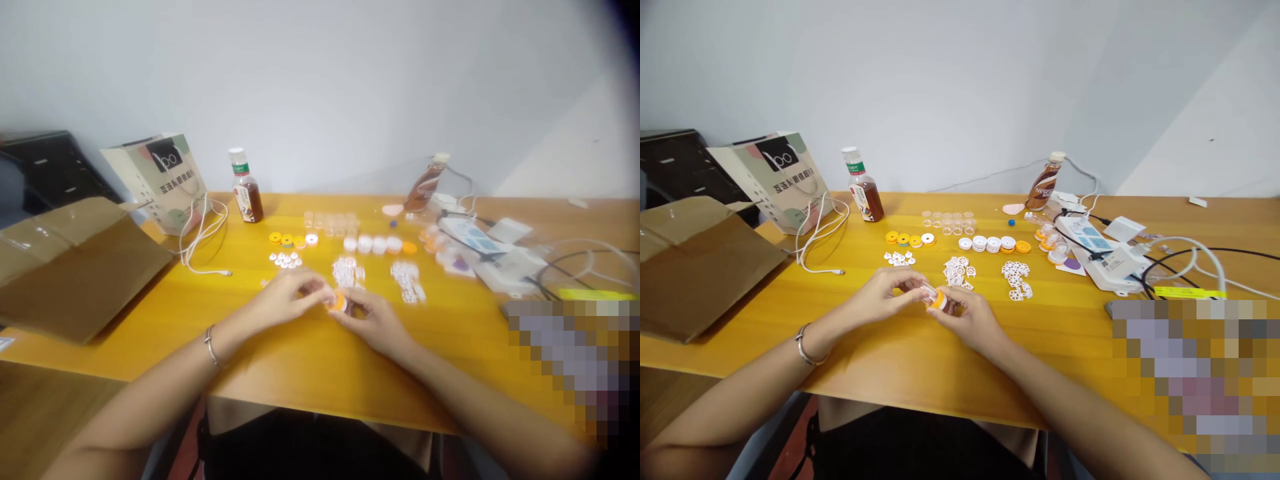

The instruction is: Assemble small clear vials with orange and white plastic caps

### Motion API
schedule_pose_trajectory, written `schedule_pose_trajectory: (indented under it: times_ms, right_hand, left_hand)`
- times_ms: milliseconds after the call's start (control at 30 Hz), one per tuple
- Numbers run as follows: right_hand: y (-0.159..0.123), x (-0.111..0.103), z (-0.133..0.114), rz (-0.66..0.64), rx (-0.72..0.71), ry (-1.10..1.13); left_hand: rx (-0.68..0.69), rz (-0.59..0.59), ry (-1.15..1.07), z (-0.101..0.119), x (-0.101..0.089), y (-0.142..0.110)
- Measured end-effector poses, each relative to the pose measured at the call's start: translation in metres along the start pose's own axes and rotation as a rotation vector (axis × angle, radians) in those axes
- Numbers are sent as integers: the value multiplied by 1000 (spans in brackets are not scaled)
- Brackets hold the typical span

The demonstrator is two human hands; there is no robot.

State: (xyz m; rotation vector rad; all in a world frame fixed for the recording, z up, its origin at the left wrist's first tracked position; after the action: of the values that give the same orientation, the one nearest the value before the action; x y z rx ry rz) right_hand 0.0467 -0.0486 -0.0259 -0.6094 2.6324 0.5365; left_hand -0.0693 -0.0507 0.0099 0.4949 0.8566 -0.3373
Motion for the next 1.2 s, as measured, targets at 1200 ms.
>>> schedule_pose_trajectory:
  times_ms: [1200]
  right_hand:
    - [0, 14, 11, -154, 232, 461]
  left_hand:
    - [-2, -116, -272, -10, 1, -2]
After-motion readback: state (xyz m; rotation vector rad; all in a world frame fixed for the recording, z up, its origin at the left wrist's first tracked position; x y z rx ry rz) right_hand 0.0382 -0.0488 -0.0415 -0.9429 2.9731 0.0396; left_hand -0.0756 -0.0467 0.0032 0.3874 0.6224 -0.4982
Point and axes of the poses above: each hand's wrist, its own y-axis towards the middle knuckle, its own x-axis out of the palm, z = x × y, the point moved 8 cm from there along y, towards the middle knuckle, and after that the axes turned 7 degrees about y, right-handed, at the moved point
